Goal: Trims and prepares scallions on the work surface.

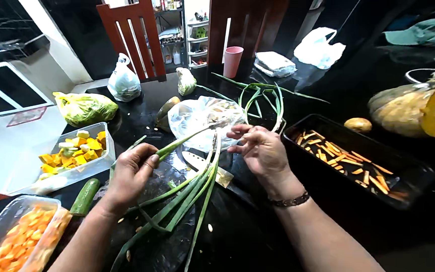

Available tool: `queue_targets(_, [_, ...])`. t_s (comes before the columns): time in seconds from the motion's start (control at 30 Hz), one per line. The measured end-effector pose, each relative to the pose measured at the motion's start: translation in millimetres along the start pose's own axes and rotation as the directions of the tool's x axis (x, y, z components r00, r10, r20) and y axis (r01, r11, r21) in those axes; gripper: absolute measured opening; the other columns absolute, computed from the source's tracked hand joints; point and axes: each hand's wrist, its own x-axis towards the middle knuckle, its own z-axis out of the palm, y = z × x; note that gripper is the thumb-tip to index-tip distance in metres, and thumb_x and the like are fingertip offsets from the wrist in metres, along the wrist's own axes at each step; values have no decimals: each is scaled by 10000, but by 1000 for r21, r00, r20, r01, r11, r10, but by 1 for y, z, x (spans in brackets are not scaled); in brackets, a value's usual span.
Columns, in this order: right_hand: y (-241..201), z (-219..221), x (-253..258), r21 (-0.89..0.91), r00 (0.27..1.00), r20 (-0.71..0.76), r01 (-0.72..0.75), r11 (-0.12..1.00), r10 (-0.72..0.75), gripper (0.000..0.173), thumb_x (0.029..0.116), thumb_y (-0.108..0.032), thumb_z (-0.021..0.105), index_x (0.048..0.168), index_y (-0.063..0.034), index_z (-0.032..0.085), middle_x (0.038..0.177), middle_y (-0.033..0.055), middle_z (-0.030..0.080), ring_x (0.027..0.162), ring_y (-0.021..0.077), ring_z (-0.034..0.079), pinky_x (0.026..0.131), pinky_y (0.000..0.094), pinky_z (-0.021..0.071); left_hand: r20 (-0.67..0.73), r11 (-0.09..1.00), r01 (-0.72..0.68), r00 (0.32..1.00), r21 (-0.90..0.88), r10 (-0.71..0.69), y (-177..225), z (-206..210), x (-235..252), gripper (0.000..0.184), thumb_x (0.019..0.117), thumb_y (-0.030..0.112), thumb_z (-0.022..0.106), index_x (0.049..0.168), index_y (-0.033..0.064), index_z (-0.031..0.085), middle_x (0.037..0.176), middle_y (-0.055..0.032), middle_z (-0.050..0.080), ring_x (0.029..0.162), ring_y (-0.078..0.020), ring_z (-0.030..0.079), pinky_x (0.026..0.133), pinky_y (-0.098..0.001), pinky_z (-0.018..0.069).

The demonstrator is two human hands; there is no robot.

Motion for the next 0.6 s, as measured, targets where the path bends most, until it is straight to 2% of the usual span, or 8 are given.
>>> queue_targets(0.07, [7,7,-5,95,999,-7,-43,995,44,303,927,63,399,778,-106,601,786,30,709,583,117,652,546,282,576,-15,998,-43,999,41,43,3,14,-3,127,981,96,545,978,47,662,741,48,597,605,17,561,577,-147,499])
queue_targets(0.1, [10,9,-7,135,998,5,-64,989,64,293,926,78,384,820,-117,574,745,22,677,548,109,623,528,269,563,-21,996,-68,997,62,69,4,21,-5,136,989,107,544,981,41,663,755,43,599,615,22,560,586,-142,498])
queue_targets(0.13, [12,10,-9,171,997,27,-82,982,78,292,927,69,358,878,-133,563,740,11,649,541,101,602,524,260,549,-28,992,-97,995,85,100,4,27,-6,151,997,120,543,980,34,666,767,36,602,623,26,558,593,-135,497])
queue_targets(0.23, [15,10,-10,241,986,142,-122,963,89,267,1046,-119,321,1030,-154,586,774,5,627,561,80,569,524,229,506,-32,972,-175,983,159,182,1,40,-9,197,1009,154,536,981,23,681,805,0,636,660,8,571,621,-146,499])
queue_targets(0.3, [15,12,-12,217,984,154,-118,969,86,252,1096,-211,394,1018,-143,623,764,2,621,545,55,540,506,193,483,-21,958,-214,975,191,222,0,46,-12,208,1014,165,534,983,25,685,821,-15,639,682,-9,574,645,-157,501])
queue_targets(0.43, [13,20,-15,183,992,-13,-123,975,128,228,1086,-127,473,900,-95,600,633,-6,568,456,36,466,433,170,414,88,945,-240,970,221,226,3,54,-17,243,1038,222,517,1021,53,691,849,-31,648,720,-69,597,671,-231,519])
queue_targets(0.53, [12,23,-18,198,988,-56,-134,971,147,274,1090,-123,459,866,-83,612,603,-3,560,442,40,458,425,174,406,171,933,-196,974,302,149,11,59,-14,332,1040,362,512,1067,101,716,872,-32,705,720,-138,660,640,-369,550])
queue_targets(0.6, [14,26,-21,201,988,-69,-125,972,141,262,1087,-105,461,874,-68,608,606,6,561,439,42,459,421,176,415,182,927,-182,975,327,128,20,67,-7,316,1020,330,539,1094,82,721,811,-48,689,688,-191,661,627,-429,551])
